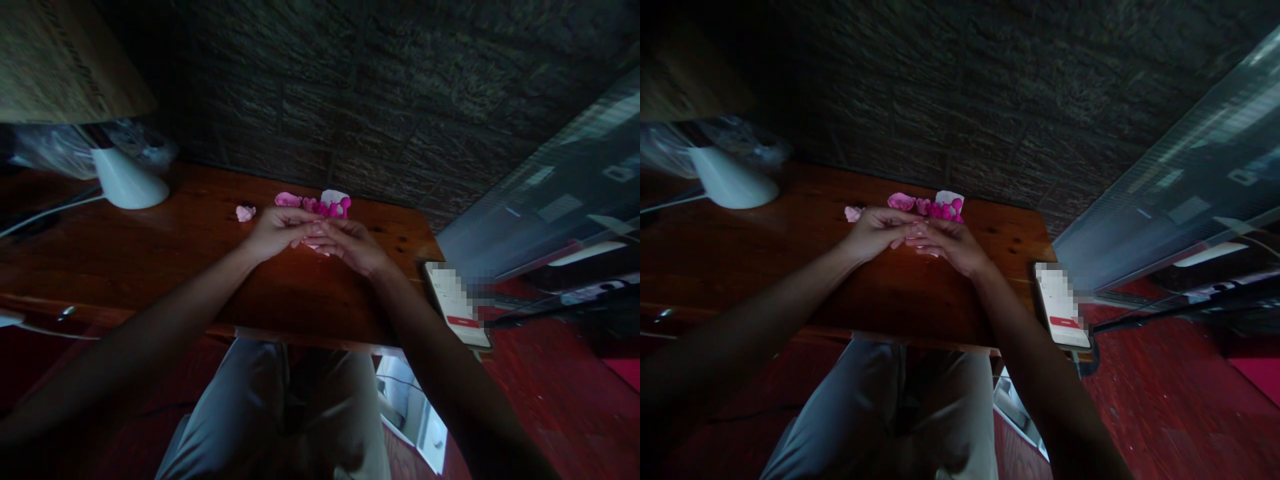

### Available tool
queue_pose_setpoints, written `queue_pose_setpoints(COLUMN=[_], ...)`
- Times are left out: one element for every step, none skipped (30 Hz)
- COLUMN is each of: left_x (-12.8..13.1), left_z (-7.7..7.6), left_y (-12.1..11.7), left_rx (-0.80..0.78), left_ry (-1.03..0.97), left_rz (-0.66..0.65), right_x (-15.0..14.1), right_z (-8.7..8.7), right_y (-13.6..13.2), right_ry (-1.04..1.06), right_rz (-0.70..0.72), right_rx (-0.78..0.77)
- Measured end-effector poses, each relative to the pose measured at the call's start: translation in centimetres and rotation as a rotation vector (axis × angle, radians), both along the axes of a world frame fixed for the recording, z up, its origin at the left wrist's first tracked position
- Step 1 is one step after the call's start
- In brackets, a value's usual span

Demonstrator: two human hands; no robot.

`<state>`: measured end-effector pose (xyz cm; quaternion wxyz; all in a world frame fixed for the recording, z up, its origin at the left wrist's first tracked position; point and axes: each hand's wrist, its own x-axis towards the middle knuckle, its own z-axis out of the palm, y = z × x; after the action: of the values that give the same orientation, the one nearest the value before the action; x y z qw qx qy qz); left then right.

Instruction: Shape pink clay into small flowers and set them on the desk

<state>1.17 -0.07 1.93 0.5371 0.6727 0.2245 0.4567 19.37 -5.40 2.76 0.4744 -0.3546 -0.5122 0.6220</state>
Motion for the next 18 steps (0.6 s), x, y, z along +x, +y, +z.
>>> queue_pose_setpoints(left_x=[0.0, 0.0, 0.0, 0.0, 0.1, 0.2, 0.2, 0.2, 0.2, 0.2, 0.1, 0.1, 0.0, 0.0, 0.0, 0.0, 0.1, 0.1], left_z=[0.1, 0.3, 0.3, 0.4, 0.4, 0.4, 0.4, 0.3, 0.3, 0.2, 0.2, 0.1, 0.1, 0.1, 0.1, 0.1, 0.1, 0.1], left_y=[-0.1, -0.2, -0.3, -0.4, -0.5, -0.6, -0.6, -0.6, -0.6, -0.5, -0.5, -0.5, -0.5, -0.5, -0.5, -0.5, -0.6, -0.6], left_rx=[0.005, 0.007, 0.008, 0.011, 0.014, 0.018, 0.022, 0.025, 0.025, 0.023, 0.018, 0.013, 0.009, 0.007, 0.008, 0.012, 0.017, 0.021], left_ry=[0.01, 0.024, 0.041, 0.058, 0.074, 0.086, 0.091, 0.093, 0.096, 0.098, 0.1, 0.1, 0.099, 0.099, 0.1, 0.1, 0.104, 0.108], left_rz=[-0.002, -0.001, 0.003, 0.007, 0.008, 0.003, -0.005, -0.017, -0.031, -0.044, -0.057, -0.069, -0.081, -0.095, -0.111, -0.127, -0.142, -0.15], right_x=[0.1, 0.2, 0.4, 0.6, 0.7, 0.9, 1.0, 1.0, 1.0, 1.0, 1.0, 0.9, 0.9, 0.9, 0.9, 0.9, 0.9, 0.9], right_z=[0.0, 0.0, -0.1, -0.2, -0.2, -0.3, -0.4, -0.5, -0.6, -0.6, -0.6, -0.7, -0.7, -0.8, -0.9, -0.9, -1.0, -1.1], right_y=[0.0, 0.0, 0.0, 0.0, 0.1, 0.1, 0.2, 0.3, 0.3, 0.4, 0.4, 0.4, 0.5, 0.5, 0.6, 0.7, 0.8, 0.8], right_ry=[0.011, 0.024, 0.041, 0.058, 0.076, 0.091, 0.101, 0.106, 0.105, 0.103, 0.099, 0.096, 0.095, 0.094, 0.093, 0.096, 0.101, 0.106], right_rz=[0.026, 0.042, 0.049, 0.05, 0.045, 0.04, 0.035, 0.029, 0.023, 0.016, 0.007, -0.004, -0.017, -0.029, -0.041, -0.053, -0.065, -0.077], right_rx=[-0.039, -0.075, -0.109, -0.139, -0.163, -0.179, -0.186, -0.182, -0.17, -0.154, -0.139, -0.126, -0.118, -0.117, -0.122, -0.126, -0.127, -0.121])
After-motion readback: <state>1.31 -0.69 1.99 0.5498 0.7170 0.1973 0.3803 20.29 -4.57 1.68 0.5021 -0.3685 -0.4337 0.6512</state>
